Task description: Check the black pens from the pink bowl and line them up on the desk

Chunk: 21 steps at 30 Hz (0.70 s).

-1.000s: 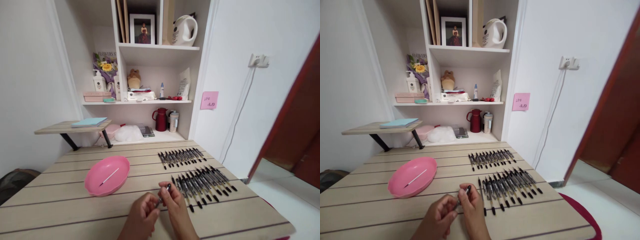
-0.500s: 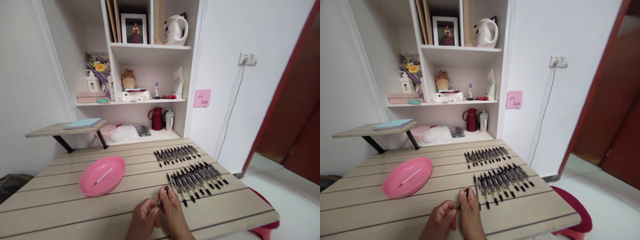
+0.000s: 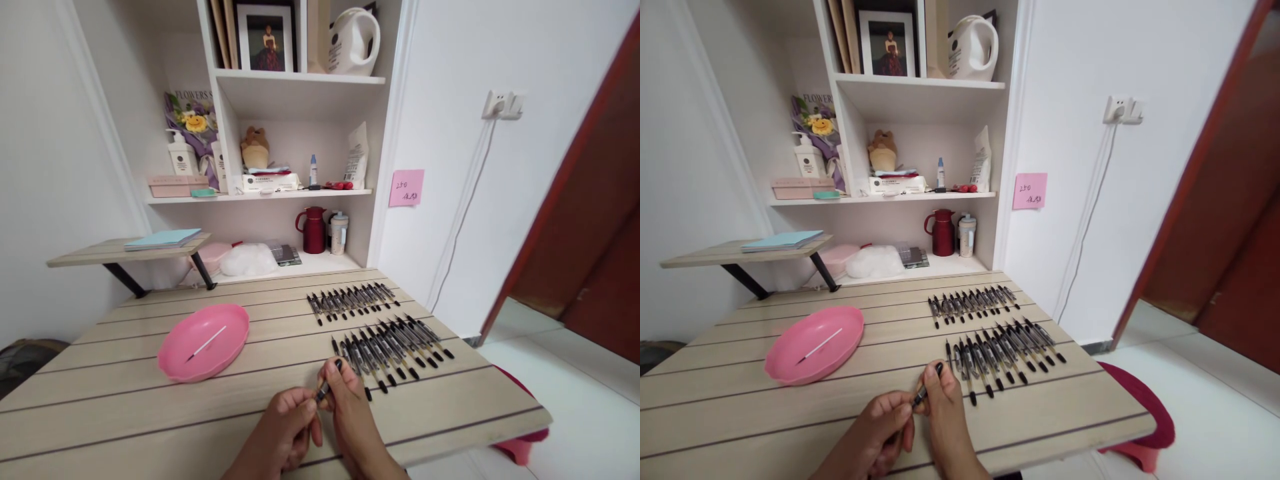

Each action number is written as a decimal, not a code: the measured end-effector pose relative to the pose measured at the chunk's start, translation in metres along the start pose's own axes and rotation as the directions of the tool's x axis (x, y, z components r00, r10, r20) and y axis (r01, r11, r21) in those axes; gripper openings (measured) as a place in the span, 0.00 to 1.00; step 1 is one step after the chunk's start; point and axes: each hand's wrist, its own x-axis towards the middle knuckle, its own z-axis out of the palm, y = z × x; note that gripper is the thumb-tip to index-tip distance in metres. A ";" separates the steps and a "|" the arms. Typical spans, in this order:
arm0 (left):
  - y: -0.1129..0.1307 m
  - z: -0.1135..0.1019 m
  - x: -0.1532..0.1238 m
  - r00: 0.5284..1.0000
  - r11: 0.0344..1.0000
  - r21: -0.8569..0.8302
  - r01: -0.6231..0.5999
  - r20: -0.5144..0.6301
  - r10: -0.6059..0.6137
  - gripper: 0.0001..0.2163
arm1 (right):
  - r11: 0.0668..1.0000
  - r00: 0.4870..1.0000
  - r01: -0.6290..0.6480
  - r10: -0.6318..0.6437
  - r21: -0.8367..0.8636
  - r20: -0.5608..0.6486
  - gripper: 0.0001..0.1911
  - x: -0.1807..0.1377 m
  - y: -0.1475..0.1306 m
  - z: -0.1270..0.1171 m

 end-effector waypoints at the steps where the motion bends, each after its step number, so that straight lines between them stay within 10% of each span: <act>1: 0.002 -0.001 -0.001 1.000 1.000 -0.024 0.019 0.024 -0.018 0.18 | 1.000 1.000 0.004 -0.004 -0.005 0.005 0.20 0.001 -0.003 -0.001; 13: -0.003 -0.007 0.002 0.997 0.996 -0.084 0.041 0.075 -0.035 0.18 | 0.976 0.992 0.098 -0.079 0.197 -0.101 0.12 0.031 -0.046 -0.026; 21: -0.008 0.001 0.010 0.994 0.998 0.024 -0.060 -0.091 0.061 0.14 | 0.989 0.998 -0.033 0.041 -0.146 0.051 0.17 0.017 -0.018 -0.020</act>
